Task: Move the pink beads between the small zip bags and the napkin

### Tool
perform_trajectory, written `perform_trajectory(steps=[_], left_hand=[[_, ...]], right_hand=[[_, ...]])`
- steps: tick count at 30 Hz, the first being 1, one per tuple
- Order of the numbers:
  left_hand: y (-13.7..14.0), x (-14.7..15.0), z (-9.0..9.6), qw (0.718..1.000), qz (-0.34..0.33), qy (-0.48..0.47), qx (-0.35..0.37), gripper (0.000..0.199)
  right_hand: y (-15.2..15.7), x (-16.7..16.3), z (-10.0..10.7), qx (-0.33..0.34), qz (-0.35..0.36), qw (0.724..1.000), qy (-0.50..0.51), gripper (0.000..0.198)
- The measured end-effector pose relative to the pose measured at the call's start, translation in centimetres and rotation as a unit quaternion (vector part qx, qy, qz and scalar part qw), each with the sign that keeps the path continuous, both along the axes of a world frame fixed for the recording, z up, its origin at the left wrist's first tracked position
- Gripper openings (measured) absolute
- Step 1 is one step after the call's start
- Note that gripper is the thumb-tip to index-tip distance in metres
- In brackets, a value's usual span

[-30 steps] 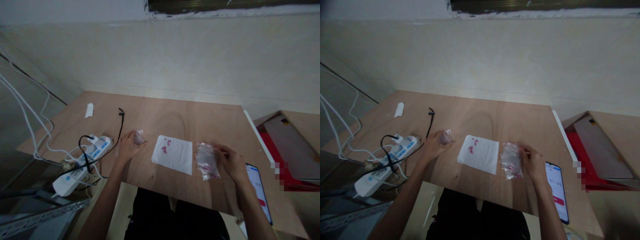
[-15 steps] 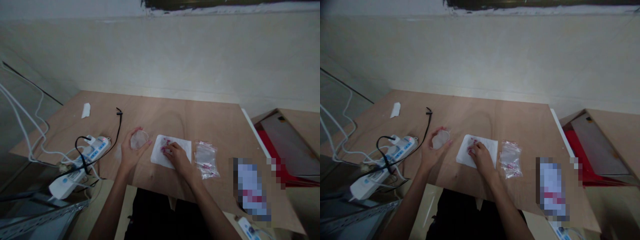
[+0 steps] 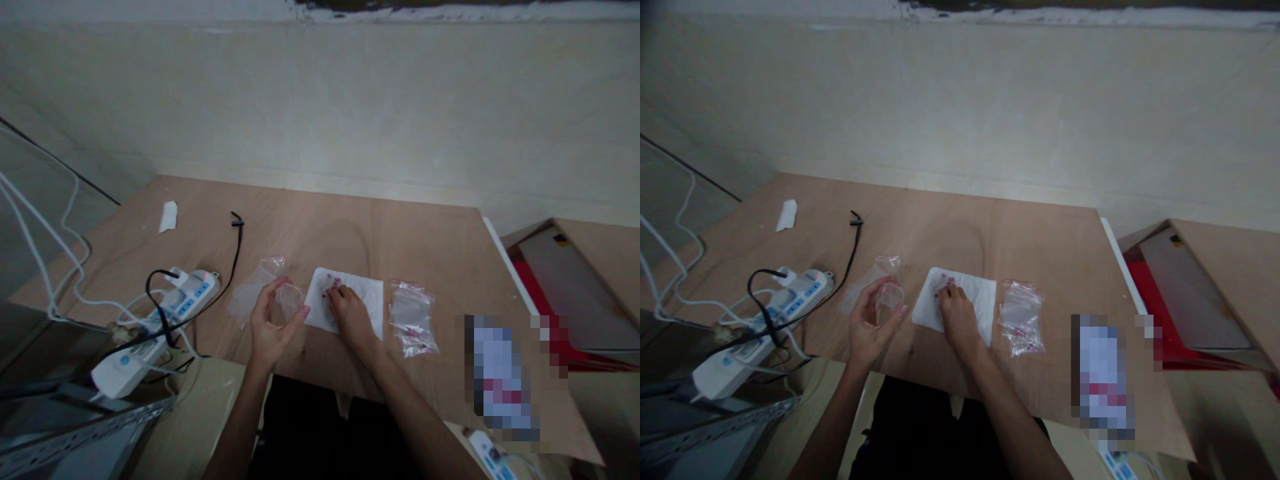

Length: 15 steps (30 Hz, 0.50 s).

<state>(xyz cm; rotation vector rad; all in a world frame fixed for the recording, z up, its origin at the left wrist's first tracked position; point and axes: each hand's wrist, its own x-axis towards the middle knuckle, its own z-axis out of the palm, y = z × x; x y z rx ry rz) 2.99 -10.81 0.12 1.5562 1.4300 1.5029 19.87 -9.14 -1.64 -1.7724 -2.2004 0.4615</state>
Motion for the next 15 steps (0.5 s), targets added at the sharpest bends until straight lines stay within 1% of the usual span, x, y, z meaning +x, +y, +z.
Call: perform_trajectory(steps=[5, 8, 11, 15], left_hand=[[-0.7, 0.9, 0.6, 0.999, -0.017, 0.027, 0.006, 0.048], [-1.5, 1.6, 0.3, 1.0, -0.03, -0.005, -0.002, 0.045], [-2.5, 2.3, -0.4, 0.998, -0.041, -0.036, -0.045, 0.047], [-3.2, 3.0, -1.3, 0.991, -0.081, 0.0, -0.11, 0.049]], right_hand=[[0.2, -0.5, 0.6, -0.019, -0.044, 0.998, -0.029, 0.029], [0.1, -0.4, 0.7, -0.026, -0.064, 0.997, -0.029, 0.03], [0.0, -0.3, 0.8, -0.033, -0.071, 0.997, -0.021, 0.03], [0.1, 0.0, 1.1, -0.038, -0.068, 0.997, 0.001, 0.029]])
